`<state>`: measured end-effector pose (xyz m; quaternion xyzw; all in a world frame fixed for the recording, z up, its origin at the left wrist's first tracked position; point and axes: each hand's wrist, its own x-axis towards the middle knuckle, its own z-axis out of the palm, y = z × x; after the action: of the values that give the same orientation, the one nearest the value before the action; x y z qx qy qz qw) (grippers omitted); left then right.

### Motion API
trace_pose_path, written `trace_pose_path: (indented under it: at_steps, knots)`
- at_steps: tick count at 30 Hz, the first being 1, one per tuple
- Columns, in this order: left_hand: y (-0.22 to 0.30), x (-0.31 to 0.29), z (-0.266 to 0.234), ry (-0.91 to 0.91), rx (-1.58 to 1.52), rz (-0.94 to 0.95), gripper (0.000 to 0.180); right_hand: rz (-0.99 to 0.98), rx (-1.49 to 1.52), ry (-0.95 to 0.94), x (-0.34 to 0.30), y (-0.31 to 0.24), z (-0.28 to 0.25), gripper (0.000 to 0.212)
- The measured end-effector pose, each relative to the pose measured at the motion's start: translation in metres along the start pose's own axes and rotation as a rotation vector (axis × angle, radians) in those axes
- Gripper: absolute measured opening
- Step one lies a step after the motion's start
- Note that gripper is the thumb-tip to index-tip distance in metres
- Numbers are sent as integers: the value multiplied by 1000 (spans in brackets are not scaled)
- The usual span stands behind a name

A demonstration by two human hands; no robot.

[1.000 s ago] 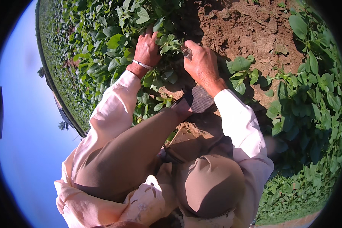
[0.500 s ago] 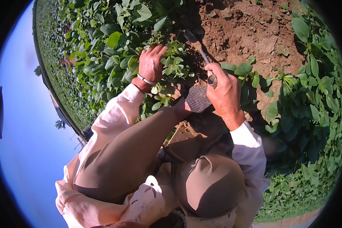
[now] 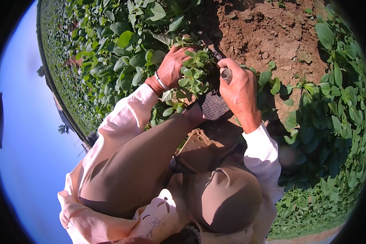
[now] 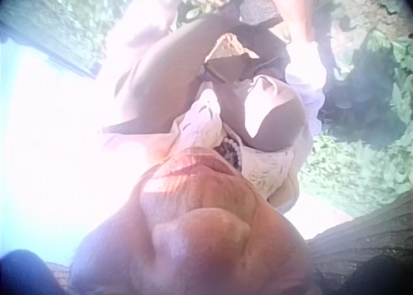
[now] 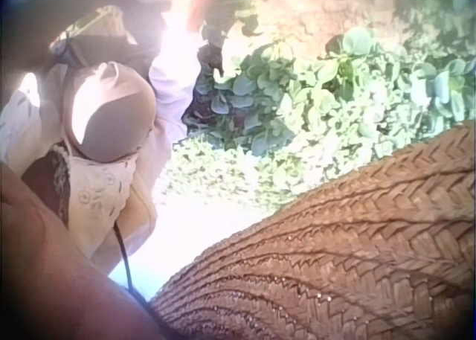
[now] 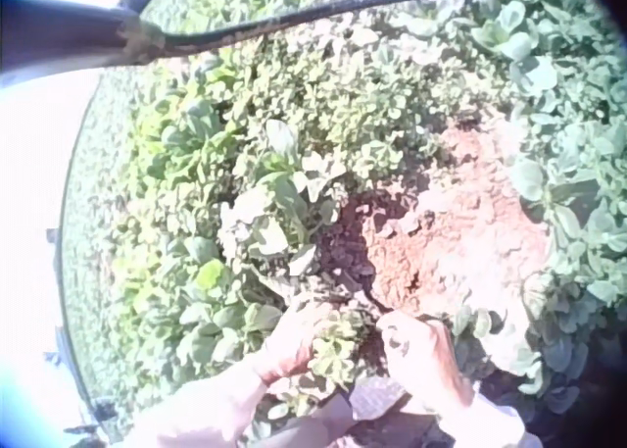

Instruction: The person uses a knife to cut green leaves from plants in a field and places the leaves into a yellow bucket by hand.

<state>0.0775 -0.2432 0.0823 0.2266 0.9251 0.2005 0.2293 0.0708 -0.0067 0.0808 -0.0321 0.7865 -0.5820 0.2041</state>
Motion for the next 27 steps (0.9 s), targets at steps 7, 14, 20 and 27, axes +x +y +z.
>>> trace_pose_path:
  at_steps: [7, 14, 20, 27]
  knots:
    - [12, -21, 7, -169, -165, -199, 75, -27, -26, -38, -13, -3, -12, 26]
    - [9, 6, -13, 159, 106, -246, 59, -72, -76, -1, 2, -7, -5, 26]
    - [-35, -7, -17, 56, 393, -495, 56, -13, -83, -207, 6, -14, -4, 25]
    - [-27, -14, -12, 81, 285, -491, 57, -117, -287, -266, 11, -22, 7, 27]
